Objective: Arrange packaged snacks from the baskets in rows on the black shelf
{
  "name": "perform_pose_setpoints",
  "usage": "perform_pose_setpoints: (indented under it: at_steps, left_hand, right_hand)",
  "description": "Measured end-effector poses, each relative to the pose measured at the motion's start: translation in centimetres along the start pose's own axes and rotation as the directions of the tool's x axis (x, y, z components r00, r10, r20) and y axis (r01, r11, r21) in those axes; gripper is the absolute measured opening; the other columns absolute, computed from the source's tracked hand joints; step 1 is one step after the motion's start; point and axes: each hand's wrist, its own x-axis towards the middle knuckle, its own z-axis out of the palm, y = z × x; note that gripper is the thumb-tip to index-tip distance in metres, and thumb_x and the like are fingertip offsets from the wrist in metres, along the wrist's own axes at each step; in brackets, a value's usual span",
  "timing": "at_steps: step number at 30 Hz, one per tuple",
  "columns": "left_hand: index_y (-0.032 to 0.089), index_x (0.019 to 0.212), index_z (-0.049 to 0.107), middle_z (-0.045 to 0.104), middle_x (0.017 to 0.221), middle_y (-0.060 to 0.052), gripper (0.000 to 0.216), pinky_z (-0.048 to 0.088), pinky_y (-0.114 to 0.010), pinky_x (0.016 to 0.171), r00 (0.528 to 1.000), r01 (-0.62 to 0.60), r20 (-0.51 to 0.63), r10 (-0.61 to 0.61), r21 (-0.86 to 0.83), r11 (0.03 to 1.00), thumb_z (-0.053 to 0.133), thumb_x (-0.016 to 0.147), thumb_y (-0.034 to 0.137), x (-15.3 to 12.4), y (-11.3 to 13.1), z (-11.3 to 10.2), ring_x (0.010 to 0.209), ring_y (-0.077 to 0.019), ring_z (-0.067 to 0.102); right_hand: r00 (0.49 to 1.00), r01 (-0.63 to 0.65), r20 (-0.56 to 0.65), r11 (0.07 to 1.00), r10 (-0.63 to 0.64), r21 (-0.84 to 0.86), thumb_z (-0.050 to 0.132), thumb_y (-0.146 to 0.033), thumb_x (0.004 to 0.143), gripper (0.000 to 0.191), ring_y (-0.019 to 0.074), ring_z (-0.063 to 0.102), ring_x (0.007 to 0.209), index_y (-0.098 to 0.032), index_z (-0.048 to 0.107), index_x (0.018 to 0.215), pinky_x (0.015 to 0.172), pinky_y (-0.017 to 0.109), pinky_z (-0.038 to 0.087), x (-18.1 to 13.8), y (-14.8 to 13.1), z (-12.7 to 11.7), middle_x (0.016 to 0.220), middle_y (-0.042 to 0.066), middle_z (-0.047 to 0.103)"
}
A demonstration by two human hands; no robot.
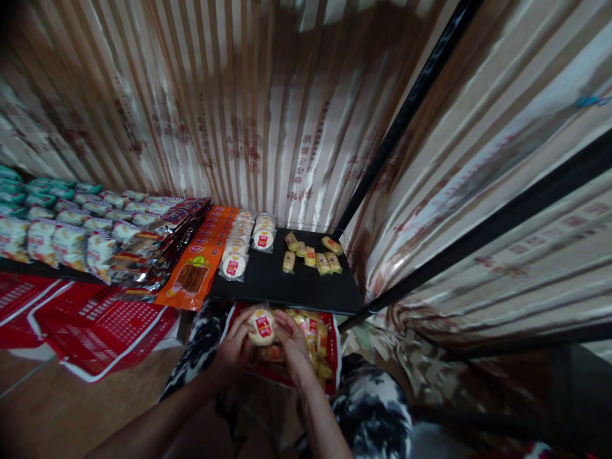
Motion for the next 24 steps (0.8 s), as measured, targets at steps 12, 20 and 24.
perform_pose_setpoints:
  at_steps: [12,20,24]
  left_hand:
    - [0.018,0.107,0.059,0.051,0.127,-0.008,0.038,0.038,-0.034,0.103,0.953,0.239,-0.143,-0.265,-0.175,0.955,0.038,0.076,0.010,4.9,0.7,-0.4,0.118,-0.0181,0.048]
    - [0.010,0.123,0.051,0.036,0.143,-0.012,0.048,0.029,-0.033,0.110,0.951,0.281,-0.136,-0.278,-0.001,0.960,0.041,0.077,0.009,11.7,1.5,-1.0,0.133,-0.0221,0.030]
    - [0.006,0.128,0.046,0.027,0.147,-0.014,0.053,0.024,-0.034,0.113,0.958,0.277,-0.092,-0.271,0.066,0.959,0.042,0.075,0.007,14.5,1.1,-0.8,0.137,-0.0233,0.021]
  right_hand:
    - [0.991,0.126,0.034,0.992,-0.126,0.009,0.074,-0.034,0.060,0.059,0.0171,0.063,0.082,-0.022,0.053,0.113,0.073,0.030,0.049,2.1,-3.7,1.6,0.092,0.002,0.066]
    - [0.974,0.214,-0.053,0.968,-0.222,-0.128,0.070,-0.028,0.052,0.059,0.0099,0.055,0.057,-0.018,0.054,0.107,0.058,0.023,0.045,9.0,-6.7,3.5,0.070,-0.004,0.060]
    - [0.941,0.302,-0.069,0.913,-0.332,-0.274,0.061,-0.029,0.059,0.058,0.0118,0.056,0.062,-0.017,0.051,0.115,0.063,0.026,0.047,12.2,-7.8,5.1,0.073,-0.003,0.056]
